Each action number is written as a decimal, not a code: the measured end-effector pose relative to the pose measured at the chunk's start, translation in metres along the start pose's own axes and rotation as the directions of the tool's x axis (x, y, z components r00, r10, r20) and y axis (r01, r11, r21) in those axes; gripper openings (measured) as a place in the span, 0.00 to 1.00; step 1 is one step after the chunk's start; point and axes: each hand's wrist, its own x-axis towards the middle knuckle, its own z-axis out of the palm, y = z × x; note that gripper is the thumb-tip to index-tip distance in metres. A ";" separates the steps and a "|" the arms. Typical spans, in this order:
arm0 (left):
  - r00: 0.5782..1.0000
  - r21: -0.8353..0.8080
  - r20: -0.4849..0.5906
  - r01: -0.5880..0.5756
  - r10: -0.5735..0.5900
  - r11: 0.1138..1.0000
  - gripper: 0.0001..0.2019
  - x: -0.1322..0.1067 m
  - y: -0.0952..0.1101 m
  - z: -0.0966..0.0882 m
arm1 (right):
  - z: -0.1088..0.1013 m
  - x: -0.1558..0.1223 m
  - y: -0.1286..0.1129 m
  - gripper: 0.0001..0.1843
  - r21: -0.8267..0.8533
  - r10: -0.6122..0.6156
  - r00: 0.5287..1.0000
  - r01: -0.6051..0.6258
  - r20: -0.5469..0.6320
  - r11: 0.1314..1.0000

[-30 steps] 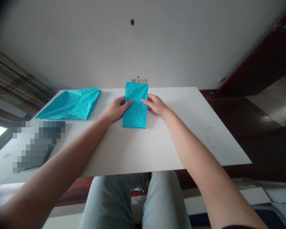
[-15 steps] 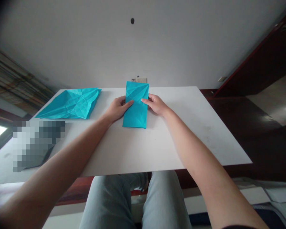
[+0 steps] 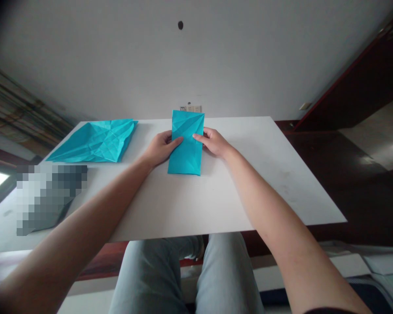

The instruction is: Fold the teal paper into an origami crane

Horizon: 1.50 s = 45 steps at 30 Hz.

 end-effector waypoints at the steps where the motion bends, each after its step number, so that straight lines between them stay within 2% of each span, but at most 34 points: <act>1: 1.000 0.003 0.000 -0.002 0.002 1.000 0.22 0.000 0.000 0.000 | 0.000 0.000 0.000 0.43 -0.006 -0.003 1.000 0.003 0.000 1.000; 20: 0.999 0.091 0.043 -0.019 0.015 0.996 0.22 -0.001 0.003 -0.002 | -0.004 0.004 0.009 0.40 0.018 -0.030 0.999 0.030 0.014 0.999; 29: 0.999 0.070 0.002 -0.043 0.043 0.997 0.24 0.001 -0.005 0.001 | -0.004 0.005 0.013 0.38 0.066 -0.018 1.000 0.017 0.017 0.998; 39: 0.999 0.125 0.017 -0.046 0.044 0.991 0.23 -0.001 0.000 0.000 | -0.004 0.003 0.009 0.39 -0.036 -0.044 0.999 0.045 0.020 0.998; 45: 0.999 0.088 0.023 -0.043 0.041 0.995 0.22 -0.001 0.001 0.001 | -0.003 0.003 0.006 0.40 -0.040 -0.047 0.998 0.049 0.032 0.998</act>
